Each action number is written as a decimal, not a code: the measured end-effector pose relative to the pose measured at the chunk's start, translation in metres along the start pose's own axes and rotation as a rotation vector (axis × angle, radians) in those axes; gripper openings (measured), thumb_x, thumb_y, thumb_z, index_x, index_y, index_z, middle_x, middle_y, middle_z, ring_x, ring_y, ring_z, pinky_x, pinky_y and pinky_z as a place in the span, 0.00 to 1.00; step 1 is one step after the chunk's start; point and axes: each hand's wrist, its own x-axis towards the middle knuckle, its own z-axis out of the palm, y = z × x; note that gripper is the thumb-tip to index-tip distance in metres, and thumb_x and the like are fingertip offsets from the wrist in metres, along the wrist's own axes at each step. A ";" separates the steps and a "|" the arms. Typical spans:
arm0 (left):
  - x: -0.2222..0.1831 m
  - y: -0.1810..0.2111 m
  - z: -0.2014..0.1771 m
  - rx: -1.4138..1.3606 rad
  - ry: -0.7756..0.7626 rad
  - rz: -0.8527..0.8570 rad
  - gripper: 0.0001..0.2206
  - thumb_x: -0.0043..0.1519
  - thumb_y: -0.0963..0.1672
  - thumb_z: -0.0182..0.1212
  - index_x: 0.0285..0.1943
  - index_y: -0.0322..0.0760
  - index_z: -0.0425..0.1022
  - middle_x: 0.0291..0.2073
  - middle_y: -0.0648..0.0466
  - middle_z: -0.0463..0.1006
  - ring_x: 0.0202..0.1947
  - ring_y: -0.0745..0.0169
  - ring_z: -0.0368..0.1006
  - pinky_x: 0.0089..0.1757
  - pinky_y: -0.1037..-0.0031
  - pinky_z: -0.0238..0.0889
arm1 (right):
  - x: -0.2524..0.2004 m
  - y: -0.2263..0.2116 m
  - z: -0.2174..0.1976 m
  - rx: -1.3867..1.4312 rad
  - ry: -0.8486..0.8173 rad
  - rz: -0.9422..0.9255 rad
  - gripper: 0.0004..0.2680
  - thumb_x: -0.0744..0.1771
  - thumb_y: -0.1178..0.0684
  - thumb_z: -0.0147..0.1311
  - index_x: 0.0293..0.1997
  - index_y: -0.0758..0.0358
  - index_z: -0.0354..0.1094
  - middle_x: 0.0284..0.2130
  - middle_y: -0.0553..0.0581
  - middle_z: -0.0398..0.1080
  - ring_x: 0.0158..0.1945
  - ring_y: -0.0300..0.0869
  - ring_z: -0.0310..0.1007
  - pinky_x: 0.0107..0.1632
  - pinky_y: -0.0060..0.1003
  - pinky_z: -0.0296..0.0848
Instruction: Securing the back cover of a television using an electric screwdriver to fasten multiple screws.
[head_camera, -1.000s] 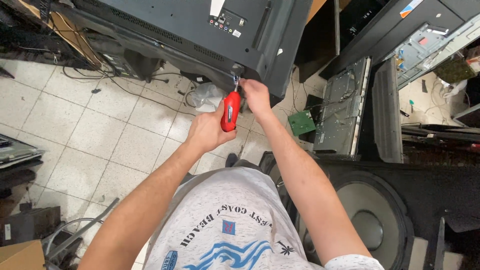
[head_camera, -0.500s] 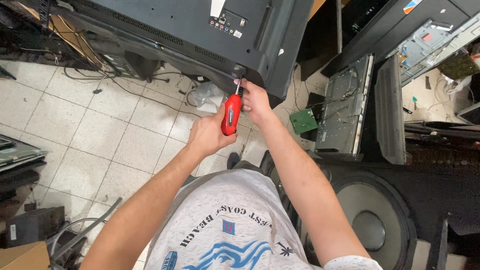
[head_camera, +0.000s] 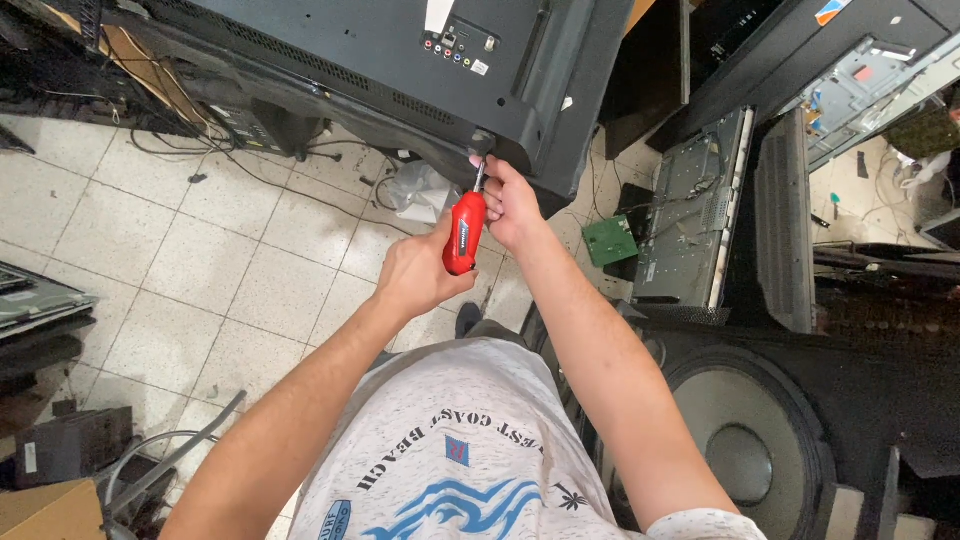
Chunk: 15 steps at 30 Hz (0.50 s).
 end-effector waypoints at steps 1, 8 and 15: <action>-0.001 0.001 -0.001 -0.002 0.004 -0.002 0.50 0.53 0.62 0.66 0.84 0.38 0.61 0.47 0.47 0.88 0.54 0.46 0.84 0.54 0.55 0.74 | 0.001 0.000 -0.001 0.005 -0.007 0.002 0.16 0.70 0.46 0.57 0.21 0.46 0.56 0.11 0.37 0.42 0.12 0.28 0.43 0.18 0.23 0.48; 0.001 -0.007 0.004 0.001 0.013 -0.004 0.50 0.53 0.61 0.67 0.84 0.38 0.62 0.46 0.47 0.88 0.54 0.45 0.84 0.53 0.56 0.74 | 0.017 0.010 -0.013 0.008 -0.035 -0.009 0.12 0.69 0.47 0.58 0.25 0.46 0.63 0.11 0.37 0.43 0.12 0.28 0.43 0.18 0.24 0.49; 0.000 -0.013 -0.004 -0.029 0.021 -0.013 0.49 0.51 0.61 0.69 0.85 0.44 0.63 0.46 0.50 0.87 0.55 0.49 0.83 0.55 0.59 0.74 | 0.050 0.028 -0.035 0.057 -0.037 0.011 0.07 0.71 0.44 0.59 0.42 0.53 0.77 0.12 0.37 0.44 0.12 0.27 0.44 0.19 0.22 0.48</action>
